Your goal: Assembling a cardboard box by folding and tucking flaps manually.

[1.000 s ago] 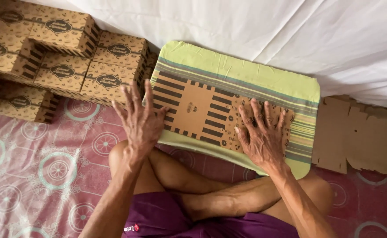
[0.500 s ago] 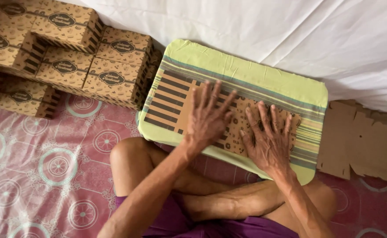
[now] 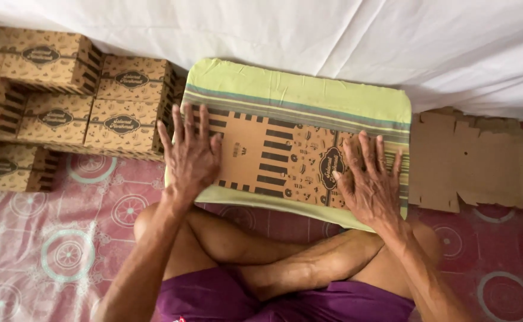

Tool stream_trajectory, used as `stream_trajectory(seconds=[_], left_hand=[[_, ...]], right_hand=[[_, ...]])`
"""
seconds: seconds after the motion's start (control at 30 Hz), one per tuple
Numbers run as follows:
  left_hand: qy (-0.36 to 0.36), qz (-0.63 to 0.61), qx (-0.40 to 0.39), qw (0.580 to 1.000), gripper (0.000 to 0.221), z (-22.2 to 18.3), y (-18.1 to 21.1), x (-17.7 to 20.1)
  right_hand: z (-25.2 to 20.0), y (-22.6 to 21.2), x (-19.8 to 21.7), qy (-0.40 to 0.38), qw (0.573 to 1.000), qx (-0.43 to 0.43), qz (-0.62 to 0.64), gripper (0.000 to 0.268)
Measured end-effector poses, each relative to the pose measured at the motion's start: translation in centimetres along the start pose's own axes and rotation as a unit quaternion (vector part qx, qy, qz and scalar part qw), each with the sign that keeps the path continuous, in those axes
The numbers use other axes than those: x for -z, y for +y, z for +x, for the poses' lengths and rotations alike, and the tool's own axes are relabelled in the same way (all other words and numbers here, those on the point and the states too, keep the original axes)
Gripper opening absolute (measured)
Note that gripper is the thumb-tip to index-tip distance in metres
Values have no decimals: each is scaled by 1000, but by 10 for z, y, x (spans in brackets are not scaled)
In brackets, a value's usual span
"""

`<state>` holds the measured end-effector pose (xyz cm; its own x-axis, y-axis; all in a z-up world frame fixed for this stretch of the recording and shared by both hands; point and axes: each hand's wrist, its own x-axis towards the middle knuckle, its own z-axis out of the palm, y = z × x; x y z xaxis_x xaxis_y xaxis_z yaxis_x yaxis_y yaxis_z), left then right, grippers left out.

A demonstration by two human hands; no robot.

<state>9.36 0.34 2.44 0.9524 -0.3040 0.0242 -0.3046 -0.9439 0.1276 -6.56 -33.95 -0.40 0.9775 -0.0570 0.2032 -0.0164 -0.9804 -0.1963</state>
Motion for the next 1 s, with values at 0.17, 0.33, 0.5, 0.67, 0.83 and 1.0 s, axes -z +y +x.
stream_trajectory(seconds=[0.17, 0.33, 0.5, 0.67, 0.83, 1.0], left_hand=[[14, 45, -49, 998, 70, -11, 79, -55], [55, 39, -97, 993, 71, -26, 174, -76], [31, 2, -153, 988, 72, -45, 227, -65], [-3, 3, -205, 979, 76, -78, 216, -51], [52, -202, -252, 945, 78, -134, 183, -21], [56, -175, -214, 960, 93, -145, 171, -32]], right_hand=[[-1, 1, -1, -25, 1000, 0, -3, 71], [0, 5, -5, -10, 1000, -15, 16, 66], [0, 15, -7, 56, 998, -17, 39, 55], [1, 5, -5, 55, 998, -18, -21, 62], [3, -1, 1, 85, 996, -9, 8, 59], [2, 2, -5, 50, 999, -12, -19, 61]])
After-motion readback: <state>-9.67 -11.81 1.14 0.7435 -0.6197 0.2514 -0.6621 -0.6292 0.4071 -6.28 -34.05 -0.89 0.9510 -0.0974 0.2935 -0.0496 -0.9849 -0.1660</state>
